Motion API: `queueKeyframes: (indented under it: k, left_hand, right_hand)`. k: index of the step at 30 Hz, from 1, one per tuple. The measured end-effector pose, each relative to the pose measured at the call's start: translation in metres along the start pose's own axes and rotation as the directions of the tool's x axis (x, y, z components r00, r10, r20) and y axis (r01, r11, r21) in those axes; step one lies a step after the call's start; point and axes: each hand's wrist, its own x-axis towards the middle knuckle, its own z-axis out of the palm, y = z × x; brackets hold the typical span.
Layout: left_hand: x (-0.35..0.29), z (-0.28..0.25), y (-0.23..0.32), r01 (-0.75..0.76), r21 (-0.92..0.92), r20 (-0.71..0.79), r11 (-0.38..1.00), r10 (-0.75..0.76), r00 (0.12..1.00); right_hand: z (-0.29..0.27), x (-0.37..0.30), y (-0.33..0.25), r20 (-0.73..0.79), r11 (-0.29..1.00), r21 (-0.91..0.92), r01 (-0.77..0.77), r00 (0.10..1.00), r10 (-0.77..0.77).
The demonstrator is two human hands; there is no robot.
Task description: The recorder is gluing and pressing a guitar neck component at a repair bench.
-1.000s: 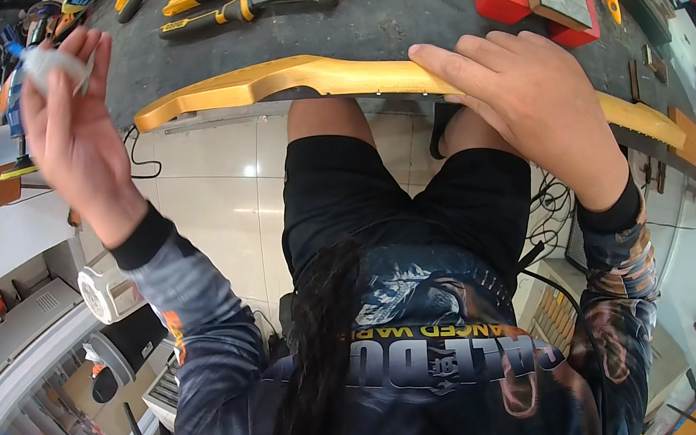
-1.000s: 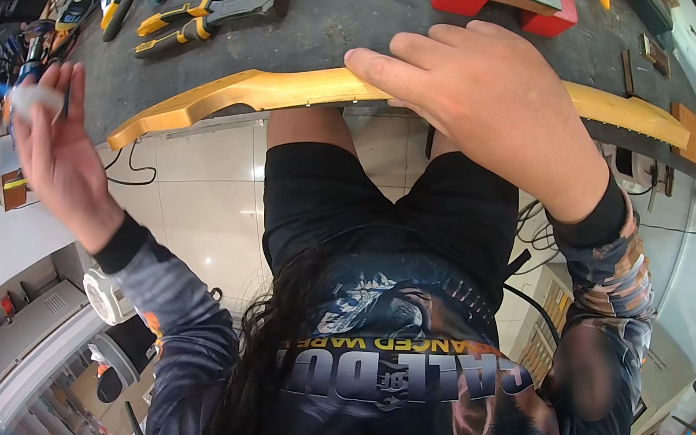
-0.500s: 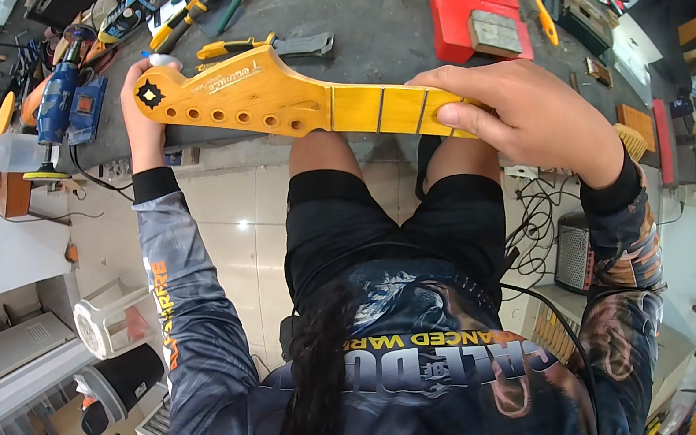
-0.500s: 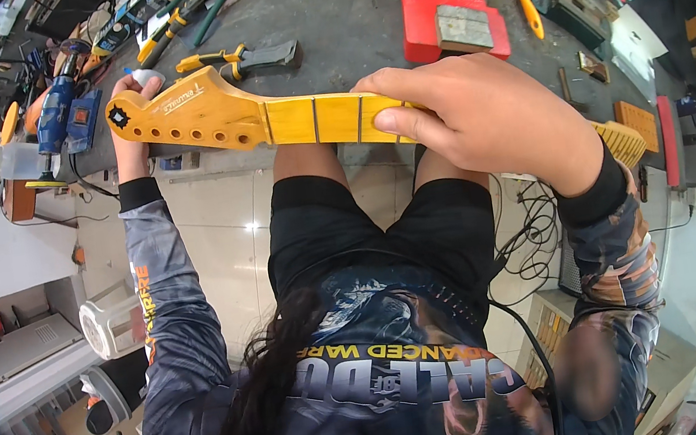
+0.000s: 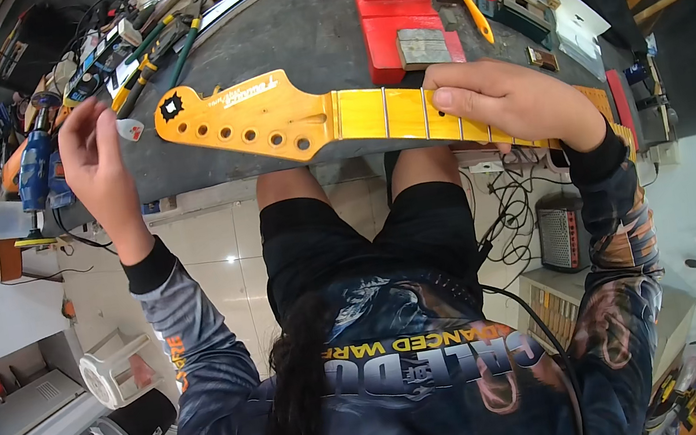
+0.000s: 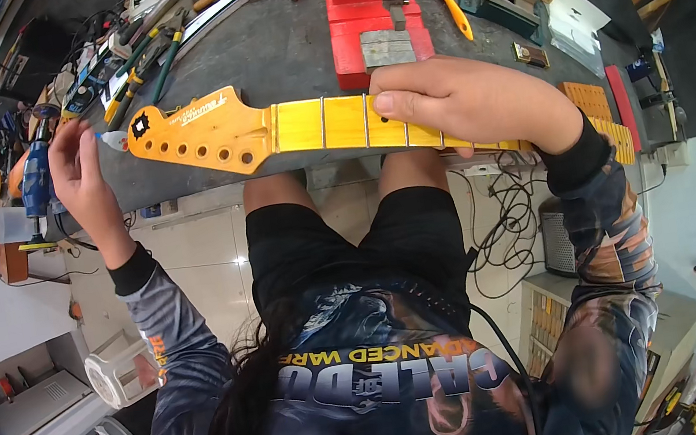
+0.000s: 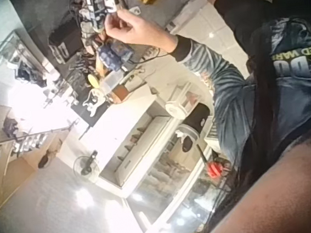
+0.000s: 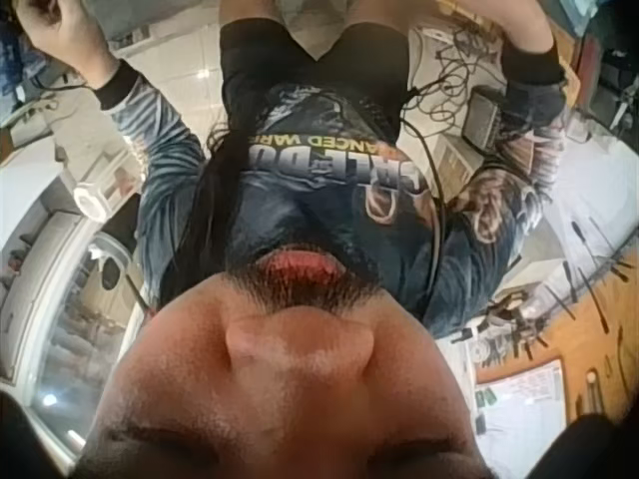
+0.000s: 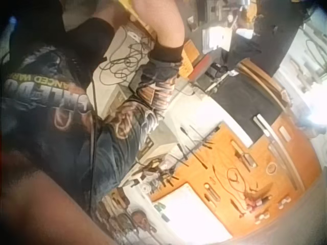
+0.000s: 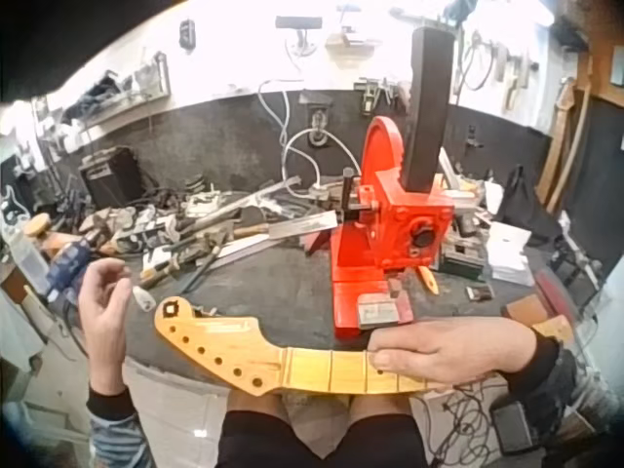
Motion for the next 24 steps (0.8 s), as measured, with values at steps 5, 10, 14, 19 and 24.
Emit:
queueKeyframes:
  k: [5, 10, 14, 19, 24]
  left_hand:
    - [0.008, 0.07, 0.105, -0.332, 0.022, 0.679, 0.943, 0.229, 0.697]
    - [0.001, 0.111, 0.129, -0.492, 0.077, 0.921, 0.867, 0.127, 0.368]
    - [-0.004, 0.137, 0.132, -0.514, -0.017, 0.931, 0.858, 0.201, 0.305]
    - [-0.002, 0.184, 0.113, -0.623, -0.037, 0.896, 0.781, 0.302, 0.325]
    - [0.0, 0.22, 0.094, -0.596, -0.016, 0.873, 0.803, 0.303, 0.383]
  right_hand:
    - [-0.022, -0.004, -0.009, 0.102, 0.993, 0.077, -0.093, 0.991, 0.085]
    - [-0.023, -0.007, 0.003, 0.104, 0.994, 0.061, -0.086, 0.991, 0.08]
    - [-0.026, -0.009, 0.026, 0.032, 0.998, 0.03, 0.064, 0.997, -0.065]
    - [-0.049, -0.01, 0.023, -0.001, 0.98, 0.041, -0.194, 0.981, 0.194]
    - [-0.067, 0.002, 0.055, -0.052, 0.98, -0.008, -0.196, 0.979, 0.196]
